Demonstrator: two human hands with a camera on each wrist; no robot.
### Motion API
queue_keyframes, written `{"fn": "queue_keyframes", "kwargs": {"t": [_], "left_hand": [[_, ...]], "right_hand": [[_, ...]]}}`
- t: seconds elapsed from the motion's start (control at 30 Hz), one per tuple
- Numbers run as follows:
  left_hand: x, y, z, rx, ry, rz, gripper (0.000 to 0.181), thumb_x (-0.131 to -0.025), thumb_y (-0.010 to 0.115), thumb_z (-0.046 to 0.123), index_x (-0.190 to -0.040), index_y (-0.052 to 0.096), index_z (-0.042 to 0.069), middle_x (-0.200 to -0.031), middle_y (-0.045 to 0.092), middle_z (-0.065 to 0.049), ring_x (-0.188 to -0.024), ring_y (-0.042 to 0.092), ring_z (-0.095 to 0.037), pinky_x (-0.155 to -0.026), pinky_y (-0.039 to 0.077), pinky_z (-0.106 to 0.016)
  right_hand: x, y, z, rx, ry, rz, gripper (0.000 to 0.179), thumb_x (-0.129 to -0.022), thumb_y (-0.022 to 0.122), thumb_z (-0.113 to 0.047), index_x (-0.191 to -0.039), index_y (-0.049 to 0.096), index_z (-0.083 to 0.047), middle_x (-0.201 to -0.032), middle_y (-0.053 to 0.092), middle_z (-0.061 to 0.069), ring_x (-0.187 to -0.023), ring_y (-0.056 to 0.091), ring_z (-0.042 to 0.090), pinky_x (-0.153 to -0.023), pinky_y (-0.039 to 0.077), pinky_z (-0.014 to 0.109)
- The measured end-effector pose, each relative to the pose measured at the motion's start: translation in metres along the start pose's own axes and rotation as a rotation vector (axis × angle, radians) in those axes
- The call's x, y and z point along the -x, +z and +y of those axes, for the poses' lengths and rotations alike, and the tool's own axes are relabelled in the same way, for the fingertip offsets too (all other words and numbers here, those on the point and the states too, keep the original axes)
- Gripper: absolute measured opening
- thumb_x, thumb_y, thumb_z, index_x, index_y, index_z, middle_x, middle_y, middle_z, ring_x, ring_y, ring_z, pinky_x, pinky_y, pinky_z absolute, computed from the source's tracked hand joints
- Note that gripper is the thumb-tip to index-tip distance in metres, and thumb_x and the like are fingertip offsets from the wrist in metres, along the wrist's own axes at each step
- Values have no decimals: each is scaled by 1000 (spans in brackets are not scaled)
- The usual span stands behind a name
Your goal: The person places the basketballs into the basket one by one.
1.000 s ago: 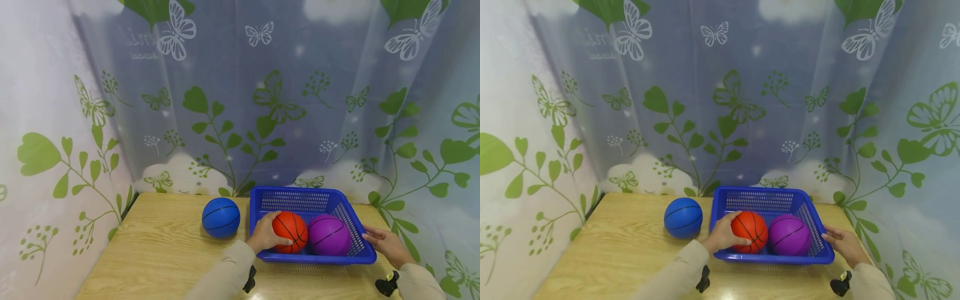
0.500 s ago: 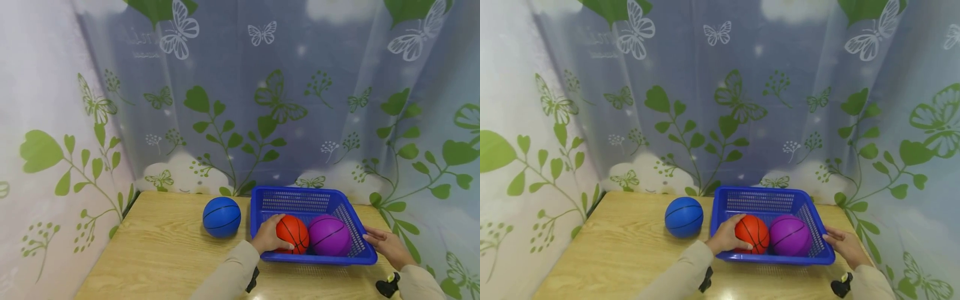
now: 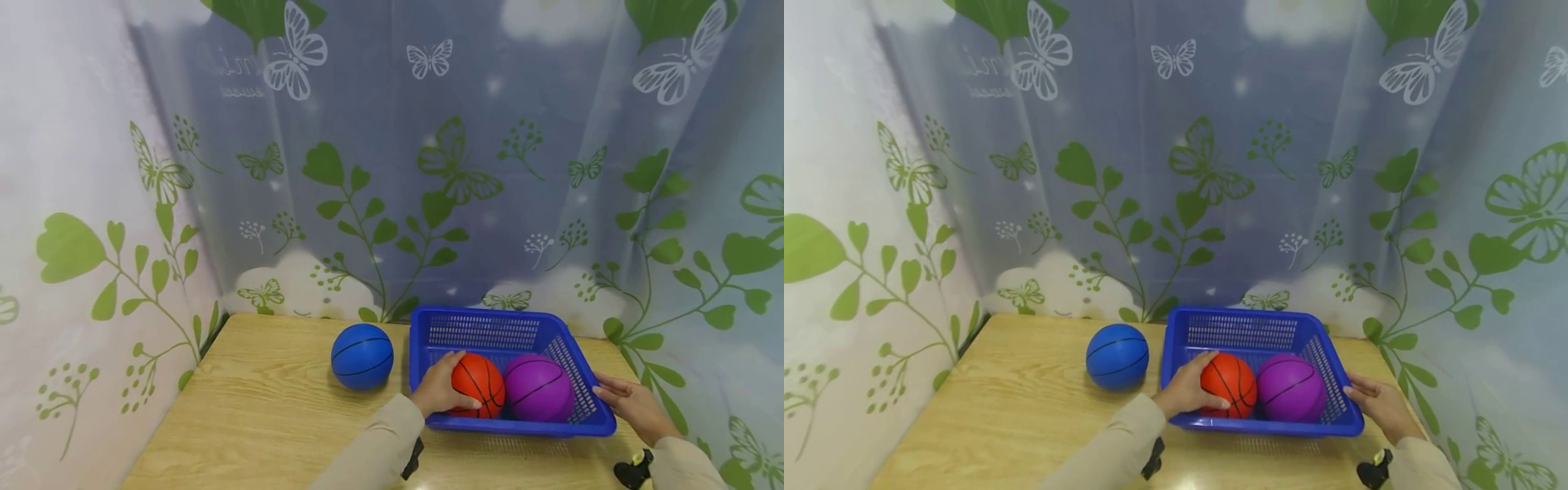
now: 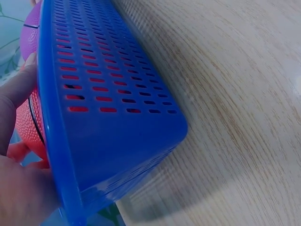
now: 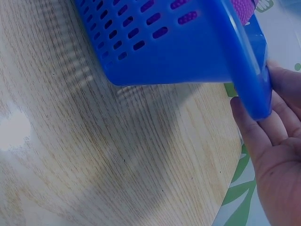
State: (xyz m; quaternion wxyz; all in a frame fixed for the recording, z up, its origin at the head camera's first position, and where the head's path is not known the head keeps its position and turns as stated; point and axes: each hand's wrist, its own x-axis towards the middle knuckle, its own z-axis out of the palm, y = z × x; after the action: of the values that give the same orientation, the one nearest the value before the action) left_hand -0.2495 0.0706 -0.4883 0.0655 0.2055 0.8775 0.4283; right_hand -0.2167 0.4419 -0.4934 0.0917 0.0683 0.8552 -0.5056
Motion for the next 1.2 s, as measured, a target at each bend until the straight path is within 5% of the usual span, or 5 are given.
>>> {"fn": "queue_keyframes", "kwargs": {"t": [0.3,0.6,0.83,1.2], "left_hand": [[-2,-14,5,7,-14,-30,94,-71,86,27,-148,37,6,-151,34,-21,-135,36,-41,-100,44,-52],[-7,-62,6,82,15,5,93,-75,83,26,-150,31,7,-155,27,-19,-141,26,-36,-112,29,-53],[-6,-100,-20,90,-39,66,97,-75,83,29,-152,28,8,-155,25,-19,-141,26,-38,-111,30,-52],[18,-145,-74,63,-142,188,94,-77,82,26,-150,29,3,-152,29,-23,-139,27,-44,-108,32,-57]], "right_hand": [[0,1,-1,-8,0,-5,69,-98,56,-29,-144,27,12,-139,43,30,-91,58,-9,-88,54,30],[-1,-1,0,-43,23,-16,70,-98,55,-29,-145,25,13,-140,43,30,-91,61,-6,-86,54,29],[-2,0,1,-31,28,-15,71,-99,55,-31,-145,24,13,-141,41,31,-91,60,-7,-86,54,29],[-1,0,0,-19,44,-18,72,-99,54,-33,-146,24,12,-141,40,31,-91,59,-8,-88,54,30]]}}
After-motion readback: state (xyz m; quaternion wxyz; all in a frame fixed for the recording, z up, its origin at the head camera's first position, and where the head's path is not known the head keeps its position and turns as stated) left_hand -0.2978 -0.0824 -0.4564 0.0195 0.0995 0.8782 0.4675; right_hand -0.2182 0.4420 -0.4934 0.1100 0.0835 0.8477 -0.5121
